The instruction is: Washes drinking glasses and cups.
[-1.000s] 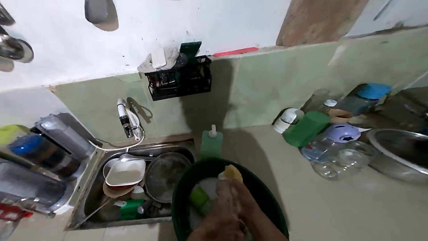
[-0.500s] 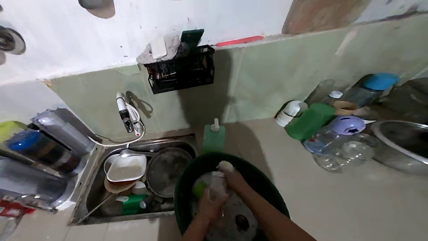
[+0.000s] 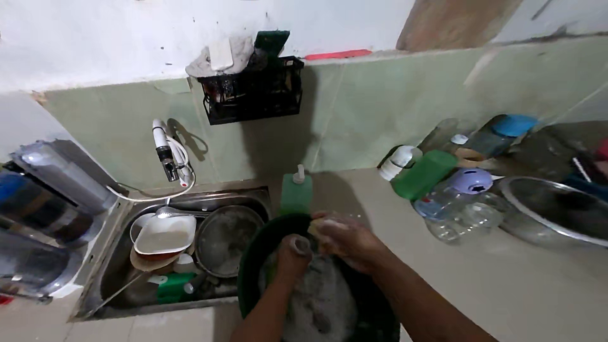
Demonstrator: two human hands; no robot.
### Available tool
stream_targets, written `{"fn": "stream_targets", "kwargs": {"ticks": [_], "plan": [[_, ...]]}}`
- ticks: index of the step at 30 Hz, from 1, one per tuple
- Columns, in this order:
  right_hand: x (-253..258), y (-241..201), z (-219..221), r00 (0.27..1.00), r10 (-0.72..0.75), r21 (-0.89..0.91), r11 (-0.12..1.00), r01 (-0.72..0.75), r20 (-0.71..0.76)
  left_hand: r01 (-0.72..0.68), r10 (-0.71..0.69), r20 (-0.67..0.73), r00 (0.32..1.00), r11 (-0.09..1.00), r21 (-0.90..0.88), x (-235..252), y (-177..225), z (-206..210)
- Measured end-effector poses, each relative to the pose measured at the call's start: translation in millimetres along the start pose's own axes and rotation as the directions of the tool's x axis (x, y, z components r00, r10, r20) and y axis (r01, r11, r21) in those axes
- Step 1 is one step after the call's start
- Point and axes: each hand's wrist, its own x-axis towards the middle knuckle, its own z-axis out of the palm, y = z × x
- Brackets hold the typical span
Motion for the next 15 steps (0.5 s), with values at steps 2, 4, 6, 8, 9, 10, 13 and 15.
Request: {"fn": "stream_targets", "kwargs": {"ticks": [2, 4, 6, 8, 9, 10, 13, 15], "plan": [[8, -6, 11, 0.994, -0.103, -0.278, 0.957, 0.088, -0.043, -0.013, 0.012, -0.019, 1.0, 1.0, -0.026, 2, 2, 9], [17, -5, 22, 0.987, -0.154, -0.526, 0.843, 0.11, -0.04, -0.027, 0.024, -0.042, 0.999, 0.998, -0.053, 0, 0, 15], [28, 4, 31, 0.981, -0.19, -0.62, 0.774, 0.127, -0.035, -0.016, 0.016, -0.01, 1.0, 0.999, 0.028, -3, 2, 16], [37, 14, 38, 0.969, -0.238, -0.631, 0.762, 0.148, -0.06, 0.018, -0.047, 0.122, 0.991, 0.973, 0.23, -5, 10, 11], [40, 18, 40, 0.963, -0.256, -0.622, 0.769, 0.148, -0.087, 0.006, -0.055, 0.152, 0.987, 0.952, 0.306, -6, 12, 10], [41, 20, 40, 0.958, -0.253, -0.595, 0.794, 0.126, -0.135, 0.023, -0.076, 0.154, 0.985, 0.946, 0.324, -8, 15, 8], [45, 37, 22, 0.952, -0.135, -0.544, 0.838, -0.039, -0.275, 0.187, -0.202, 0.057, 0.978, 0.961, 0.206, -1, 28, -5], [51, 66, 0, 0.988, 0.064, -0.557, 0.819, -0.134, -0.143, 0.216, -0.216, -0.015, 0.976, 0.967, 0.138, 3, 37, -16]]}}
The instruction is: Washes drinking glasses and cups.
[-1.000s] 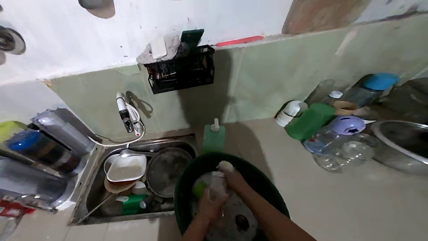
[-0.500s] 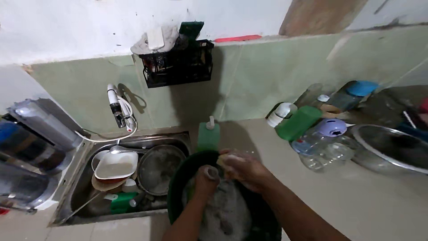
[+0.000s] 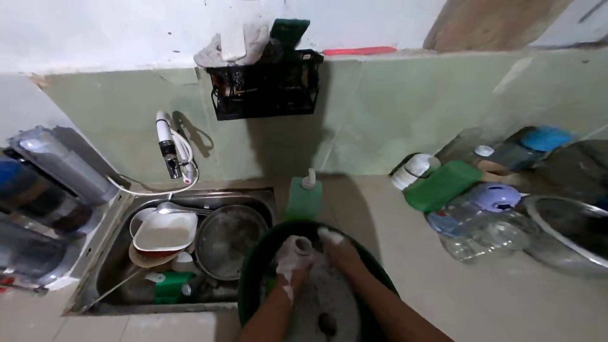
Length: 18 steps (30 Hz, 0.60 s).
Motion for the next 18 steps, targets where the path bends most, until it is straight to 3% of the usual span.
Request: {"fn": "stream_targets", "kwargs": {"ticks": [2, 5, 7, 8, 11, 13, 18], "plan": [[4, 6, -10, 0.979, 0.021, -0.107, 0.994, 0.0, 0.201, 0.006, -0.009, -0.035, 0.999, 0.998, -0.066, 5, 17, -12], [21, -46, -46, 0.984, -0.179, -0.307, 0.936, 0.17, -0.002, -0.005, 0.007, 0.031, 0.999, 0.999, -0.054, 24, 51, -30], [56, -82, -63, 0.908, -0.38, -0.253, 0.909, 0.332, -0.174, 0.009, -0.01, 0.054, 0.998, 1.0, 0.029, 34, 70, -34], [76, -99, -68, 0.891, -0.424, -0.263, 0.889, 0.376, -0.161, 0.021, -0.024, 0.05, 0.998, 0.998, 0.059, 38, 78, -35], [122, -140, -65, 0.962, -0.267, -0.263, 0.926, 0.271, 0.05, 0.043, -0.045, 0.032, 0.998, 0.998, 0.047, 52, 88, -33], [133, -146, -59, 0.965, -0.212, -0.303, 0.919, 0.251, 0.154, 0.031, -0.03, 0.014, 0.999, 0.999, -0.02, 63, 84, -31], [126, -143, -53, 0.96, -0.195, -0.62, 0.734, 0.277, 0.199, 0.048, -0.048, 0.014, 0.999, 0.997, -0.057, 75, 73, -26]]}}
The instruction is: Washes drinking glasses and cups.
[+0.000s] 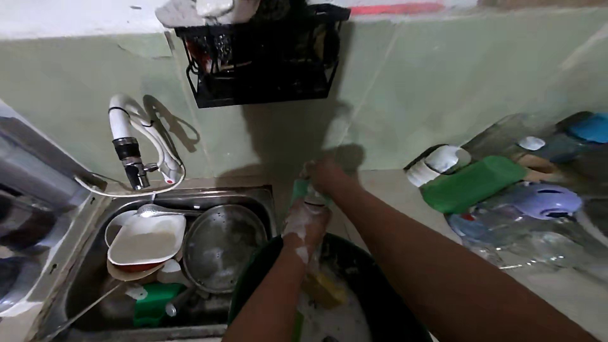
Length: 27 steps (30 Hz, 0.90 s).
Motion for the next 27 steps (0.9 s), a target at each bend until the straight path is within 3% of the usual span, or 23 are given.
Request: {"fn": "stream_targets", "kwargs": {"ticks": [5, 9, 12, 14, 15, 16, 18, 20, 22, 25, 27], "plan": [[1, -3, -6, 0.998, -0.013, -0.16, 0.987, 0.022, 0.059, -0.017, 0.018, -0.018, 1.0, 0.999, 0.045, -7, -2, 0], [-5, -4, 9, 0.997, 0.043, -0.024, 0.999, -0.044, -0.071, -0.012, 0.012, 0.001, 1.0, 1.0, 0.028, -8, -10, 3], [-18, 0, 0, 0.951, -0.002, 0.113, 0.993, 0.039, -0.308, -0.066, 0.066, -0.007, 0.998, 0.997, 0.033, -16, -11, -2], [-54, -6, 11, 0.821, -0.028, 0.208, 0.962, 0.177, -0.57, -0.116, 0.116, -0.012, 0.993, 0.993, -0.008, -31, -29, -10], [-81, -7, 28, 0.787, -0.072, 0.193, 0.952, 0.237, -0.612, -0.128, 0.128, -0.021, 0.992, 0.992, -0.014, -38, -40, -15], [-107, -3, 54, 0.818, -0.123, 0.172, 0.95, 0.261, -0.563, -0.124, 0.124, -0.024, 0.992, 0.992, -0.01, -44, -52, -19], [-143, 13, 115, 0.984, -0.145, 0.182, 0.97, 0.161, -0.102, -0.127, 0.127, -0.009, 0.992, 0.992, 0.022, -53, -80, -19], [-150, 37, 176, 0.96, -0.122, 0.15, 0.985, 0.086, 0.253, -0.103, 0.1, 0.047, 0.994, 0.993, 0.058, -62, -106, -12], [-160, 44, 212, 0.931, -0.112, 0.102, 0.991, 0.082, 0.347, -0.099, 0.096, 0.058, 0.994, 0.994, 0.039, -65, -126, -3], [-182, 42, 221, 0.914, -0.162, 0.103, 0.986, 0.133, 0.371, -0.079, 0.076, 0.082, 0.994, 0.996, 0.034, -70, -133, 2], [-192, 47, 216, 0.923, -0.071, 0.145, 0.989, 0.017, 0.379, -0.086, 0.086, 0.082, 0.993, 0.996, -0.002, -74, -138, 5]]}}
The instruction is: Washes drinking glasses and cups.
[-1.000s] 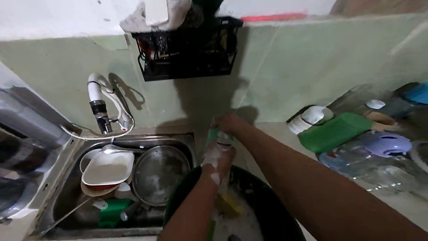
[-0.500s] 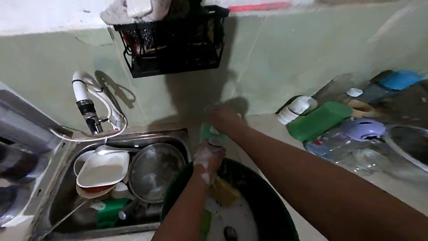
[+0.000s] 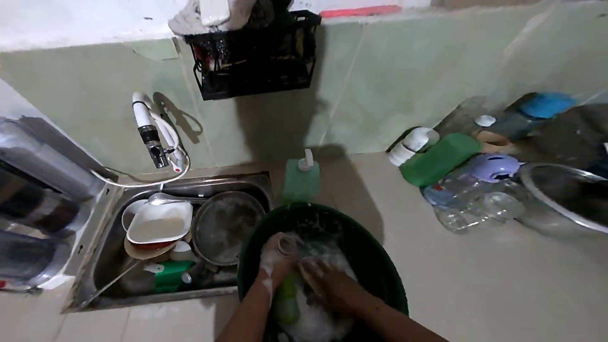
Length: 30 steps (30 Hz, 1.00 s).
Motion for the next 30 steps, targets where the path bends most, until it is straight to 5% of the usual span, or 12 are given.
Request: {"fn": "stream_targets", "kwargs": {"ticks": [2, 4, 7, 10, 17, 25, 27, 30], "plan": [[-4, 5, -10, 0.991, 0.131, 0.185, 0.975, -0.124, -0.023, -0.021, 0.021, 0.001, 1.0, 0.999, -0.04, -1, -5, 2], [-15, -5, -34, 0.973, 0.232, 0.55, 0.814, -0.188, -0.011, -0.018, 0.019, 0.028, 0.999, 0.999, -0.048, -2, -2, 0], [-43, -42, -76, 0.986, 0.151, 0.859, 0.511, -0.022, -0.065, 0.001, 0.0, 0.068, 0.998, 1.0, -0.021, -2, 1, -2], [-52, -77, -98, 0.951, 0.059, 0.87, 0.424, 0.252, -0.304, -0.041, 0.043, 0.052, 0.998, 0.998, -0.037, 1, -5, 2], [-27, -124, -102, 0.789, 0.061, 0.628, 0.645, 0.437, -0.612, -0.05, 0.05, 0.088, 0.995, 0.999, -0.001, -4, 3, -4], [4, -134, -90, 0.647, 0.161, 0.414, 0.873, 0.259, -0.745, 0.035, -0.026, 0.095, 0.995, 0.996, -0.088, -3, 7, -3], [22, -101, -82, 0.706, 0.189, 0.332, 0.941, 0.069, -0.683, 0.014, -0.006, 0.095, 0.995, 0.997, -0.081, -5, 5, -3], [46, -30, -49, 0.945, 0.206, 0.126, 0.976, -0.179, -0.255, -0.014, 0.022, 0.076, 0.997, 0.995, -0.101, -2, 1, -2]]}}
